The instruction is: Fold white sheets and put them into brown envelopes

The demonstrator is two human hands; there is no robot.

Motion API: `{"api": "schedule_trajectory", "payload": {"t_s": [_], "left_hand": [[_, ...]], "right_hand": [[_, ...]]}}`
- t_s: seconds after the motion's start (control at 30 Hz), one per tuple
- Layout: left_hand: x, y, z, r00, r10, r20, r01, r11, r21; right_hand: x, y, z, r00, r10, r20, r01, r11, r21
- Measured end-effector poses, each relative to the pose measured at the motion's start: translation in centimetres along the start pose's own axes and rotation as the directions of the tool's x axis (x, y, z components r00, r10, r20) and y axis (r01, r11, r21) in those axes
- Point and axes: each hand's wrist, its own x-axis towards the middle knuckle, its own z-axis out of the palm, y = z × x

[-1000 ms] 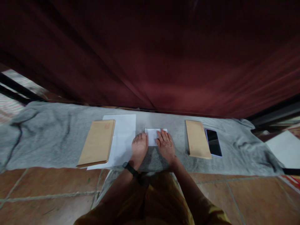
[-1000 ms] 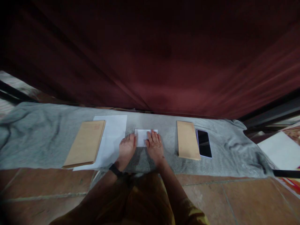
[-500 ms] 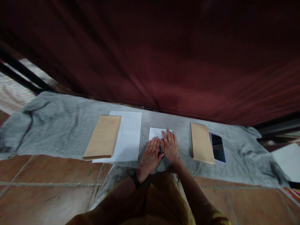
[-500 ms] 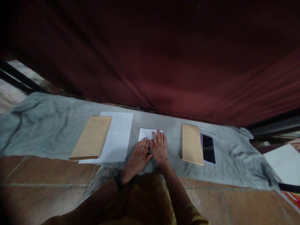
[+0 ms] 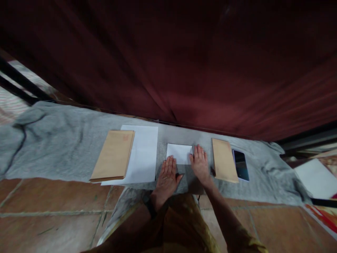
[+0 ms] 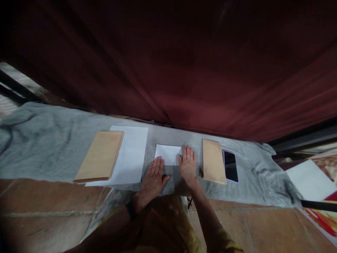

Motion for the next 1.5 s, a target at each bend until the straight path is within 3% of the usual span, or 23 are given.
{"api": "schedule_trajectory", "payload": {"t_s": [0.07, 0.17, 0.27, 0.5, 0.67, 0.83, 1.03, 1.27, 1.5], "left_hand": [[0.1, 0.0, -0.2, 1.0, 0.004, -0.002, -0.004, 1.0, 0.011], [0.2, 0.1, -0.3, 1.0, 0.016, -0.004, -0.016, 1.0, 0.026], [0.3, 0.0, -0.2, 1.0, 0.028, -0.009, -0.028, 0.999, 0.037], [0.9, -0.2, -0.8, 1.0, 0.008, -0.01, -0.008, 1.0, -0.009], [4.6, -0.6, -1.3, 0.999, 0.028, -0.041, -0.029, 0.999, -0.042], [7.4, -1.9, -0.4, 1.0, 0.009, 0.005, -0.009, 1.0, -0.018], [6.7, -2.7, 0.3, 0.998, -0.042, -0.046, 0.043, 0.999, 0.009], [6.8, -2.9, 0.6, 0.996, -0.065, -0.059, 0.066, 0.998, 0.012], [6.6, -3.5, 0.5, 0.998, 0.009, -0.069, -0.007, 1.0, 0.023]], "right_hand": [[0.3, -1.8, -0.2, 1.0, -0.026, -0.011, 0.026, 0.997, 0.068], [0.7, -4.8, 0.1, 0.981, -0.18, 0.075, 0.162, 0.967, 0.197], [0.9, -6.1, 0.8, 0.973, -0.179, 0.143, 0.145, 0.964, 0.222], [0.5, -4.6, 1.0, 0.987, -0.086, 0.135, 0.071, 0.991, 0.115], [0.2, -4.4, 0.9, 0.984, -0.097, 0.148, 0.084, 0.992, 0.096], [0.3, -4.6, 1.2, 0.985, -0.071, 0.155, 0.058, 0.995, 0.087], [0.0, -4.0, 1.5, 0.993, -0.037, 0.113, 0.026, 0.994, 0.102], [-1.0, -1.4, 1.0, 0.995, 0.035, 0.089, -0.042, 0.996, 0.073], [-2.3, 0.5, 0.5, 0.995, 0.086, 0.058, -0.089, 0.995, 0.051]]}}
